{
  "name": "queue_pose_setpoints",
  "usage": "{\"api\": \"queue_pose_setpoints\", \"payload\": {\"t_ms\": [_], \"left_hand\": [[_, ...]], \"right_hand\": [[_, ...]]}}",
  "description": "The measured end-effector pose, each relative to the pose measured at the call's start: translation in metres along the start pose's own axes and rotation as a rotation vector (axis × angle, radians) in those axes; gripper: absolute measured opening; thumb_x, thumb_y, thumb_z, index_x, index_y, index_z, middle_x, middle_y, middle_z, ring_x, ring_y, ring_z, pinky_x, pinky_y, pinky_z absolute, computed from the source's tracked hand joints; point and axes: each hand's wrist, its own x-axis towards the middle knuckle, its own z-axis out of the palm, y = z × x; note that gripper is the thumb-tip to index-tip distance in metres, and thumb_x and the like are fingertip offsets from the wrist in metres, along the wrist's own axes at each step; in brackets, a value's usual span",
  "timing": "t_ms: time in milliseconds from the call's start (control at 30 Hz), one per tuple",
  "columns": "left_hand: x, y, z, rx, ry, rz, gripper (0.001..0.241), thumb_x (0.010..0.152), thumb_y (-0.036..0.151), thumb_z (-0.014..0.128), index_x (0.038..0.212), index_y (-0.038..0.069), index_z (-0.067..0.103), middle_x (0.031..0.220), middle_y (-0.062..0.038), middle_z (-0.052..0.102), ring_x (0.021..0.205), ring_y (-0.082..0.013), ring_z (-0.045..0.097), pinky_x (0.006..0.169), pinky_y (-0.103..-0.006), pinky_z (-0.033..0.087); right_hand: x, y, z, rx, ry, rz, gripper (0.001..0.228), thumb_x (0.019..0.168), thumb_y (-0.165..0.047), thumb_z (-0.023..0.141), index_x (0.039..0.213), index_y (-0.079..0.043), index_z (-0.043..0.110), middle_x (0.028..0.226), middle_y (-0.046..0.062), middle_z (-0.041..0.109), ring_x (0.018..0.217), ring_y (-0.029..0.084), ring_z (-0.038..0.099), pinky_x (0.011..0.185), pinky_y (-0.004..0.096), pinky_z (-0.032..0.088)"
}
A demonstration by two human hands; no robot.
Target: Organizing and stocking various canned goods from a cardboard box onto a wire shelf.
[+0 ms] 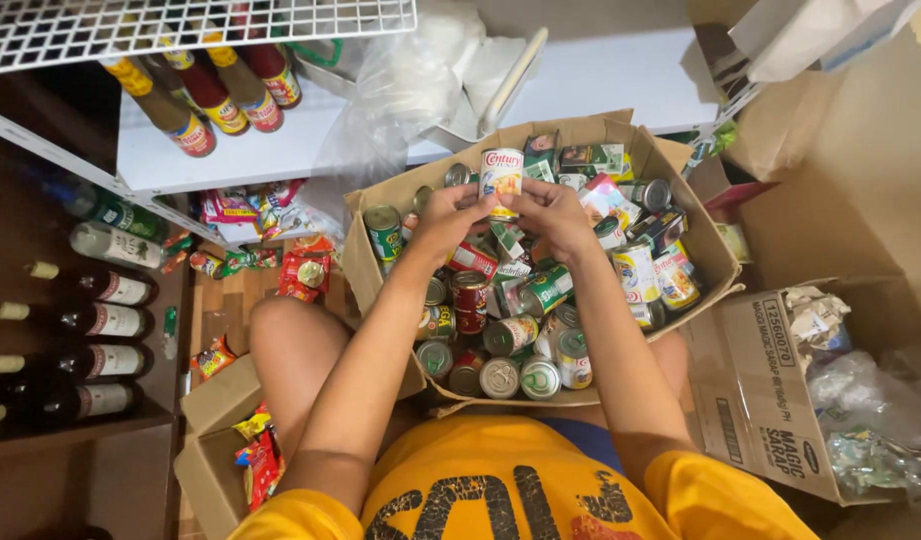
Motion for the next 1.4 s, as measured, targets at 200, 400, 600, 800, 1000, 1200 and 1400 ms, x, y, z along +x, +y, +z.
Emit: {"api": "queue_pose_setpoints", "payload": {"t_ms": [200,400,600,800,1000,1200,1400], "left_hand": [[0.003,0.056,0.02,0.175,-0.028,0.17,0.037,0.097,0.019,0.068,0.13,0.001,0.064,0.111,-0.001,0.073,0.092,-0.0078,0.067,0.075,-0.0262,0.057],[0.035,0.165,0.033,0.683,0.135,0.559,0.03,0.091,0.018,0.078,0.115,0.0,0.074,0.097,-0.009,0.078,0.087,-0.0135,0.071,0.079,-0.031,0.056],[0.078,0.263,0.041,0.728,0.194,0.652,0.036,0.084,0.019,0.079,0.115,0.0,0.074,0.1,-0.01,0.079,0.09,-0.0169,0.074,0.081,-0.032,0.057],[0.09,0.315,0.054,0.984,0.447,0.735,0.04,0.081,0.022,0.083,0.117,0.008,0.073,0.107,-0.01,0.078,0.099,-0.0289,0.074,0.086,-0.0425,0.056],[0.105,0.324,0.059,1.013,0.648,0.755,0.06,0.077,0.024,0.084,0.133,0.018,0.065,0.121,-0.006,0.071,0.113,-0.0329,0.063,0.095,-0.0543,0.046],[0.12,0.325,0.058,1.12,0.693,0.67,0.06,0.081,0.03,0.083,0.137,0.022,0.062,0.12,-0.005,0.071,0.114,-0.031,0.061,0.095,-0.0551,0.042],[0.136,0.314,0.048,1.18,0.741,0.773,0.058,0.082,0.034,0.08,0.135,0.019,0.063,0.118,-0.007,0.071,0.108,-0.0315,0.061,0.086,-0.0549,0.038]], "right_hand": [[0.006,-0.041,0.013,-0.167,0.013,-0.171,0.045,0.089,-0.016,0.079,0.129,0.0,0.069,0.101,0.0,0.075,0.077,0.004,0.061,0.065,0.02,0.048],[0.037,-0.124,0.021,-0.168,0.045,-0.43,0.048,0.091,-0.01,0.08,0.136,0.002,0.066,0.106,0.004,0.075,0.088,0.007,0.066,0.079,0.023,0.055],[0.074,-0.211,0.035,-0.158,-0.068,-0.652,0.049,0.093,0.0,0.077,0.14,0.005,0.061,0.119,0.008,0.075,0.105,0.012,0.07,0.094,0.028,0.06],[0.123,-0.25,0.042,-0.201,-0.077,-0.76,0.056,0.09,0.01,0.075,0.142,0.005,0.056,0.127,0.011,0.072,0.114,0.016,0.072,0.099,0.031,0.062],[0.15,-0.263,0.049,-0.342,0.048,-0.948,0.065,0.084,0.008,0.082,0.143,0.003,0.054,0.128,0.01,0.071,0.118,0.018,0.07,0.103,0.033,0.059],[0.184,-0.264,0.04,-0.389,0.065,-0.998,0.071,0.082,0.006,0.084,0.145,0.002,0.053,0.131,0.01,0.071,0.12,0.019,0.069,0.107,0.034,0.056],[0.188,-0.257,0.04,-0.415,0.141,-0.971,0.07,0.082,0.003,0.084,0.145,0.001,0.054,0.125,0.012,0.071,0.112,0.018,0.071,0.099,0.033,0.058]]}}
